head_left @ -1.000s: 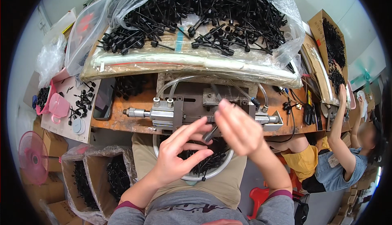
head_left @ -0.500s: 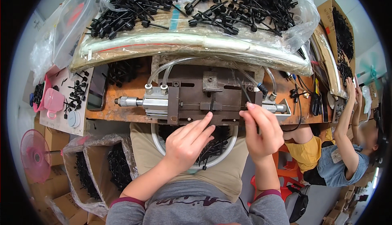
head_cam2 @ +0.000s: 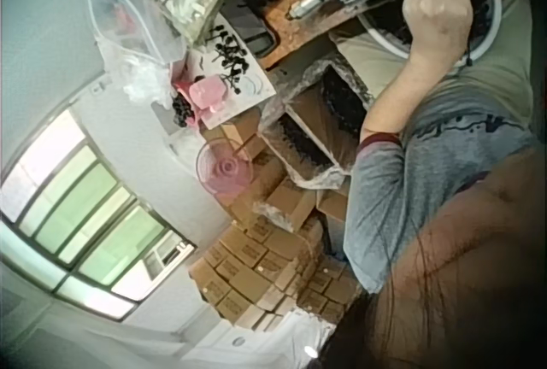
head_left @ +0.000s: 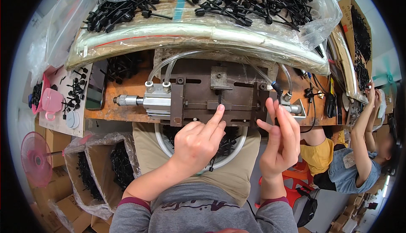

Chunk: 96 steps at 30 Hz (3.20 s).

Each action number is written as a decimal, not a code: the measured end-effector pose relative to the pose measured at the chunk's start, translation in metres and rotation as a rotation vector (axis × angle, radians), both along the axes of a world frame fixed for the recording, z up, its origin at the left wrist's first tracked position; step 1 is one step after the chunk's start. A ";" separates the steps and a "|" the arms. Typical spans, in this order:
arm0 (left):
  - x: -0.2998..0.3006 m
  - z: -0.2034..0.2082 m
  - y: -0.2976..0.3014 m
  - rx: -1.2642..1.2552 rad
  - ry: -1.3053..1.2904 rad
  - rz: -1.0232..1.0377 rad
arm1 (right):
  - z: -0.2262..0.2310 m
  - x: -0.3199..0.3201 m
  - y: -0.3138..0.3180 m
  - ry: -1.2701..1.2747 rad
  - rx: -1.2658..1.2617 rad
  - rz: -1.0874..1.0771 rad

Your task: Assembling small black plastic parts using a pneumatic jig.

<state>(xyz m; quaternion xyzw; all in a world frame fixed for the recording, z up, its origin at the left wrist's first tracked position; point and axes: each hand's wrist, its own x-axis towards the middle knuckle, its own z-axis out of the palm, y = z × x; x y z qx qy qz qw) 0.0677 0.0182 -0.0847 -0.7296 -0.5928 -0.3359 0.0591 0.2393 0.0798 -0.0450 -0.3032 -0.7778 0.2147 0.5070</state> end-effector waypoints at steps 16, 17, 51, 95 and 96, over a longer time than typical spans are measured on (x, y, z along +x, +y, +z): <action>-0.037 0.087 0.009 0.016 -0.169 -0.109 | -0.005 0.002 -0.010 -0.209 0.092 0.040; -0.043 0.096 0.025 0.158 -0.160 -0.127 | -0.012 0.000 -0.010 -0.212 0.068 0.059; -0.105 0.143 0.085 0.074 -0.595 -0.288 | 0.062 -0.048 0.071 -0.271 0.176 0.016; -0.010 0.015 -0.007 -0.053 -0.081 -0.129 | 0.081 -0.031 0.209 0.441 -0.580 0.329; -0.011 0.018 -0.012 -0.069 -0.098 -0.159 | 0.083 -0.031 0.209 0.464 -0.609 0.390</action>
